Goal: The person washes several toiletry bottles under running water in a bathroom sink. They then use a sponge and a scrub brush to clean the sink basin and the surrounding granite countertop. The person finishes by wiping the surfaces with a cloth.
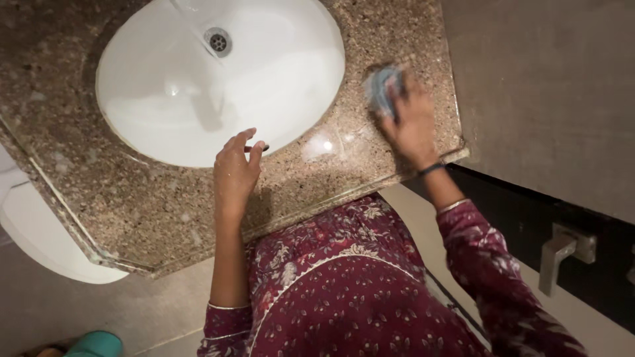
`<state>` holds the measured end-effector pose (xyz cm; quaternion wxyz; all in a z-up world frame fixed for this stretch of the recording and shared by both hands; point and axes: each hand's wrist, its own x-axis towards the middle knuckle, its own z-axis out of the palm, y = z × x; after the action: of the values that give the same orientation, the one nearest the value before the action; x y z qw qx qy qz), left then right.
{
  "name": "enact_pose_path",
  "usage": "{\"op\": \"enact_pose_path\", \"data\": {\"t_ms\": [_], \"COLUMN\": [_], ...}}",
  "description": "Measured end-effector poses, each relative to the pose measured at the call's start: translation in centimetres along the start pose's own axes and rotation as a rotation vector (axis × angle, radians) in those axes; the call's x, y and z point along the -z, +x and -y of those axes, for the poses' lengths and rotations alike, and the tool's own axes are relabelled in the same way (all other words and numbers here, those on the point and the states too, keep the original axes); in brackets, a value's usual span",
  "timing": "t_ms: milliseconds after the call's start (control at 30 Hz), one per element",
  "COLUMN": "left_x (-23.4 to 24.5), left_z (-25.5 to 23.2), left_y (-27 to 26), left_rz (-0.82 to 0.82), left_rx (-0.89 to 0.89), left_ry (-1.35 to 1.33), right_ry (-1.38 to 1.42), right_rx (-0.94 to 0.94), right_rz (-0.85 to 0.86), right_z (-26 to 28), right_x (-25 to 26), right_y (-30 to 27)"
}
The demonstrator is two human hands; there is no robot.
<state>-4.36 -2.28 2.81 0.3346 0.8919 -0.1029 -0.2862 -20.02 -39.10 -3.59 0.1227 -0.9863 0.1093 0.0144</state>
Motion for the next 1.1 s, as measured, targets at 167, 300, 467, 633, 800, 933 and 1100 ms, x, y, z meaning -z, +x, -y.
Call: {"op": "enact_pose_path", "data": {"t_ms": [167, 300, 467, 633, 800, 933, 1100], "left_x": [-2.2, -3.0, -2.7, -4.7, -3.1, -1.0, 0.3], "left_z": [2.0, 2.9, 5.1, 6.4, -0.6, -1.9, -3.5], "left_y": [-4.3, -6.9, -10.7, -6.0, 10.3, 13.2, 18.4], "left_rz": [-0.08, -0.077, -0.079, -0.293, -0.436, -0.256, -0.17], "left_rx": [0.032, 0.264, 0.436, 0.042, -0.466, -0.397, -0.397], "left_ry": [0.105, 0.216, 0.332, -0.026, -0.175, 0.022, 0.208], "right_ry": [-0.054, -0.08, -0.155, -0.119, -0.189, -0.128, -0.085], "right_rx": [-0.077, 0.199, 0.035, -0.08, -0.038, -0.106, -0.152], "right_rz": [-0.031, 0.172, -0.025, -0.131, -0.111, -0.122, -0.139], "right_z": [-1.4, 2.1, -3.0, -0.8, 3.3, 4.2, 4.8], "right_x": [0.9, 0.9, 2.0, 1.5, 0.5, 0.7, 1.0], "right_y": [-1.6, -6.3, -6.8, -8.8, -9.7, -9.7, -9.2]}}
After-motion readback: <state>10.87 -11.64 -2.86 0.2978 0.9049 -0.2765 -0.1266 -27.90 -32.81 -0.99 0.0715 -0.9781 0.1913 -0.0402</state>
